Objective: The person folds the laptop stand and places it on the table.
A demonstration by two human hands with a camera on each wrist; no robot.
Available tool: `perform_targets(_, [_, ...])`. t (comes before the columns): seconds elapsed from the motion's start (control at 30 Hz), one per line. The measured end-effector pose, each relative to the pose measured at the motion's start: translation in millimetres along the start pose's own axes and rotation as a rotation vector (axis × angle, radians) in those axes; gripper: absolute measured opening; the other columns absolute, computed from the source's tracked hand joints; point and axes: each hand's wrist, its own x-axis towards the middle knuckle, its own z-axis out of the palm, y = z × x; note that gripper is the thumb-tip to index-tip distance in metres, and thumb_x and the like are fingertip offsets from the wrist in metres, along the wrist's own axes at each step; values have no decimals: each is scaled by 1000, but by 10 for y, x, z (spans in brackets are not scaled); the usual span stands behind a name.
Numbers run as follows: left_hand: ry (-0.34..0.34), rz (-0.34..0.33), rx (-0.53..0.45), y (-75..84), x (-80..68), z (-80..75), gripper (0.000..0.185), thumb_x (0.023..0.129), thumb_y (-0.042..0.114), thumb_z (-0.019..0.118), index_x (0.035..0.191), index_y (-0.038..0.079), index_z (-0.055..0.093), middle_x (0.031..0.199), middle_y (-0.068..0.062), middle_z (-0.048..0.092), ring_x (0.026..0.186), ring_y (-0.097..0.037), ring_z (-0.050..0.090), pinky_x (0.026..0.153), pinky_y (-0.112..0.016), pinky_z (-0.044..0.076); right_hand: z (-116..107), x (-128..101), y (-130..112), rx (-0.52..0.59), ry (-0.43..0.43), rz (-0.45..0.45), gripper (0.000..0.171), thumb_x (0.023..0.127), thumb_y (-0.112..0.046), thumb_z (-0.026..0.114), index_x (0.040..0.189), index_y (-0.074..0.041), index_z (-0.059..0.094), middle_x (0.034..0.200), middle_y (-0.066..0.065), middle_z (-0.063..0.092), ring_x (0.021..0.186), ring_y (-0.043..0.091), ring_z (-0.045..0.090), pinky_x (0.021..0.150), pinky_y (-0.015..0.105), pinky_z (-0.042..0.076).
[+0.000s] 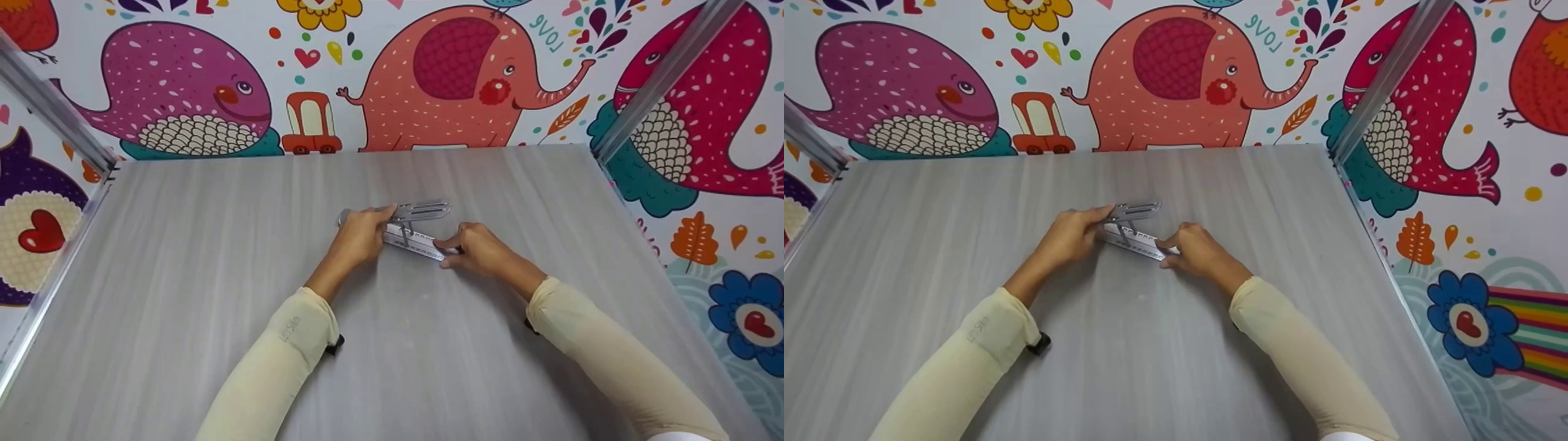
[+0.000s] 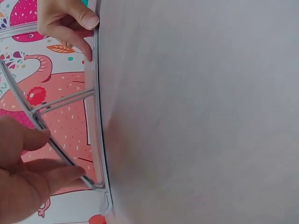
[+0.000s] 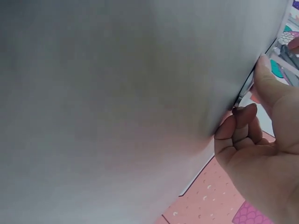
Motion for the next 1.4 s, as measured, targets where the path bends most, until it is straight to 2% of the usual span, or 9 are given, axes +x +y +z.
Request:
perform_targets(0.17, [-52,-13,-61,-45,69,-19,47,100,2,57,143,20,60,129,-18,69,113,-29,68,100,-44,54,42,-52,-123,-10,63,-18,51,77,-28,89,122,-9,73,76,10,68,68,11,44,60,27,40])
perform_targets(0.3, [-115,-16,-95,-88,134,-56,47,102,1,54,144,23,58,142,-13,63,126,-29,63,109,-44,49,116,-94,-312,-1,108,12,51,75,-29,90,118,-7,74,86,13,77,65,11,46,60,30,45])
perform_targets(0.4, [-152,15,-101,-129,187,-85,50,100,-3,53,143,23,59,145,-14,59,133,-30,59,111,-45,47,187,-123,-499,27,122,69,49,76,-30,89,116,-6,75,99,15,77,69,14,59,66,36,55])
perform_targets(0.5, [-193,17,-109,-159,233,-131,53,99,-4,55,143,25,59,148,-15,56,138,-32,54,113,-46,44,245,-130,-673,57,146,145,45,77,-29,89,114,-6,77,106,16,76,87,23,73,78,44,60])
perform_targets(0.63, [-243,11,-153,-185,294,-176,52,99,-4,57,143,24,59,150,-15,53,143,-31,48,116,-45,41,276,-121,-809,82,195,253,42,74,-26,91,111,-9,79,107,14,77,102,31,73,88,48,58])
perform_targets(0.9, [-315,41,-239,-174,407,-146,55,96,-9,54,142,21,60,153,-20,48,148,-32,41,121,-48,33,275,-126,-849,147,199,410,47,68,-30,95,109,-13,80,110,11,76,113,28,71,94,44,57])
perform_targets(1.07, [-345,30,-295,-160,443,-121,60,93,-12,50,141,22,61,157,-18,45,150,-33,38,122,-48,32,303,-107,-874,175,199,458,54,64,-33,97,112,-16,79,114,8,75,102,19,69,86,42,58])
perform_targets(1.23, [-375,27,-330,-167,433,-79,59,93,-10,49,140,24,62,158,-15,44,151,-33,36,123,-47,31,372,-146,-924,186,178,449,55,66,-33,96,115,-14,77,115,11,73,94,15,66,85,42,58])
perform_targets(1.4, [-396,24,-340,-171,419,-45,58,93,-9,49,139,25,63,158,-14,44,151,-34,35,123,-48,31,383,-194,-960,149,122,402,48,72,-30,93,114,-13,79,103,6,78,82,16,63,77,40,58])
